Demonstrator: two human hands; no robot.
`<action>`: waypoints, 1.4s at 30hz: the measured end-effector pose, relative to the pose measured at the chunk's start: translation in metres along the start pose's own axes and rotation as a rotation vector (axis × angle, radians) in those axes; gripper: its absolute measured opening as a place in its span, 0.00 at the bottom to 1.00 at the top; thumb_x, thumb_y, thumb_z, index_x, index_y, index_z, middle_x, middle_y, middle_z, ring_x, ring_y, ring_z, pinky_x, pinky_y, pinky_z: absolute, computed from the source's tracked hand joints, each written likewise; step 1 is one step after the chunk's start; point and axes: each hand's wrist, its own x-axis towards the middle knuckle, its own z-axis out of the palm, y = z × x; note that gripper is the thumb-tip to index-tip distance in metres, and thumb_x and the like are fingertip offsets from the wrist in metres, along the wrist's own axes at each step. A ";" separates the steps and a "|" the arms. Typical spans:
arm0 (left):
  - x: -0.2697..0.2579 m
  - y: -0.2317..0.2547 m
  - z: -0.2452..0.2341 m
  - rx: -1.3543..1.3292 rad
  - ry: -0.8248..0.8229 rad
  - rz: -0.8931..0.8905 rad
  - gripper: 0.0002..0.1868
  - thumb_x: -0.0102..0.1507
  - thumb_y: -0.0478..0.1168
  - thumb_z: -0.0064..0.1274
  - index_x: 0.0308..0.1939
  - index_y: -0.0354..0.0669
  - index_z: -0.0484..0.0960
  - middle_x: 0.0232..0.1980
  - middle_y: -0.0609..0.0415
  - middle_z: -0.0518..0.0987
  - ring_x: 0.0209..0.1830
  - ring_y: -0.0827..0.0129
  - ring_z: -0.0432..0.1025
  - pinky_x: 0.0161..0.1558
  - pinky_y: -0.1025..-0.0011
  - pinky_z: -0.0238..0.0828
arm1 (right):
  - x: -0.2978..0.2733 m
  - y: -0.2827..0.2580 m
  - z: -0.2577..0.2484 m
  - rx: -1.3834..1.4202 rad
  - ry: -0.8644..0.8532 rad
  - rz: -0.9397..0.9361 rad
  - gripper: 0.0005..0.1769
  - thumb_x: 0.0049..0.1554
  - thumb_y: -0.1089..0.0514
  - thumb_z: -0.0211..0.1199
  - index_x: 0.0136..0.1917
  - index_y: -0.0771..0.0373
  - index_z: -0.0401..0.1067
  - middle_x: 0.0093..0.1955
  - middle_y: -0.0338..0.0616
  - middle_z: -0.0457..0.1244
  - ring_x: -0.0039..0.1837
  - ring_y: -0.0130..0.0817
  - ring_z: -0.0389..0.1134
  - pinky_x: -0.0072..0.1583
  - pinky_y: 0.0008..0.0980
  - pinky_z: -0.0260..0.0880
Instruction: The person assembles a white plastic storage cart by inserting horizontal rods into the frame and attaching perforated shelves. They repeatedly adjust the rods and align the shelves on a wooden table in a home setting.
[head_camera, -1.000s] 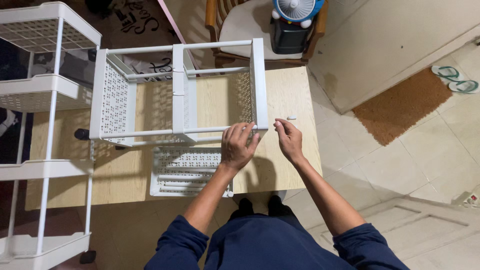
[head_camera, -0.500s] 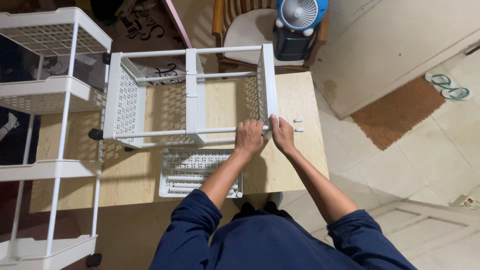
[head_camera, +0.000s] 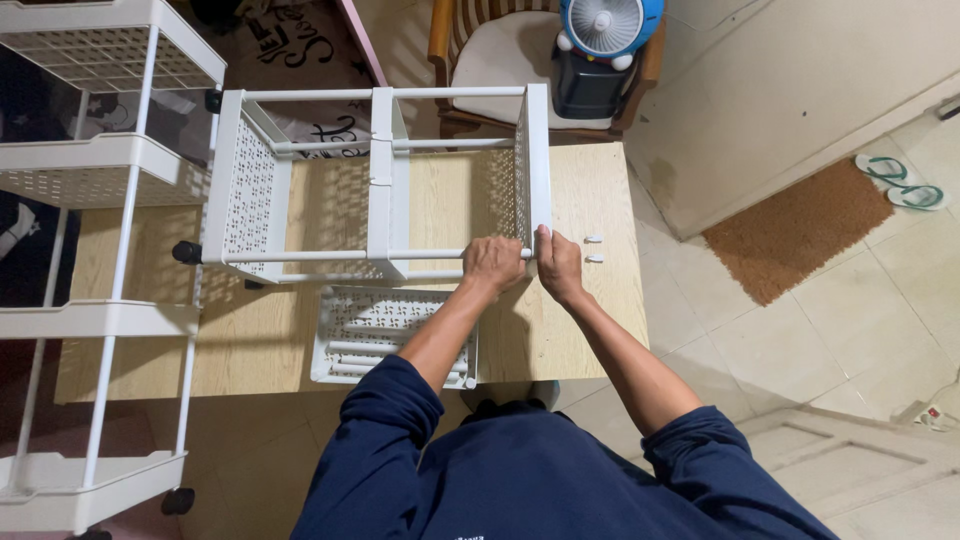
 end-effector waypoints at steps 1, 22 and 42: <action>0.002 0.002 -0.002 0.025 -0.100 -0.036 0.11 0.61 0.35 0.45 0.27 0.42 0.82 0.25 0.48 0.83 0.26 0.58 0.81 0.30 0.57 0.80 | 0.000 0.001 -0.001 0.013 -0.013 0.011 0.29 0.68 0.45 0.48 0.39 0.70 0.72 0.27 0.57 0.62 0.29 0.46 0.65 0.36 0.45 0.62; 0.003 0.006 0.010 -0.006 0.104 0.035 0.08 0.57 0.35 0.47 0.26 0.41 0.82 0.26 0.43 0.81 0.27 0.55 0.79 0.31 0.55 0.77 | 0.000 -0.001 0.000 0.063 -0.017 0.026 0.31 0.69 0.46 0.48 0.33 0.71 0.70 0.24 0.51 0.60 0.27 0.33 0.59 0.33 0.41 0.59; -0.019 0.010 -0.004 -0.026 0.500 0.220 0.04 0.52 0.34 0.51 0.29 0.39 0.81 0.30 0.42 0.81 0.32 0.48 0.78 0.36 0.53 0.74 | 0.002 0.002 0.000 0.090 -0.022 0.040 0.30 0.69 0.46 0.49 0.34 0.70 0.70 0.24 0.51 0.60 0.29 0.32 0.59 0.34 0.39 0.60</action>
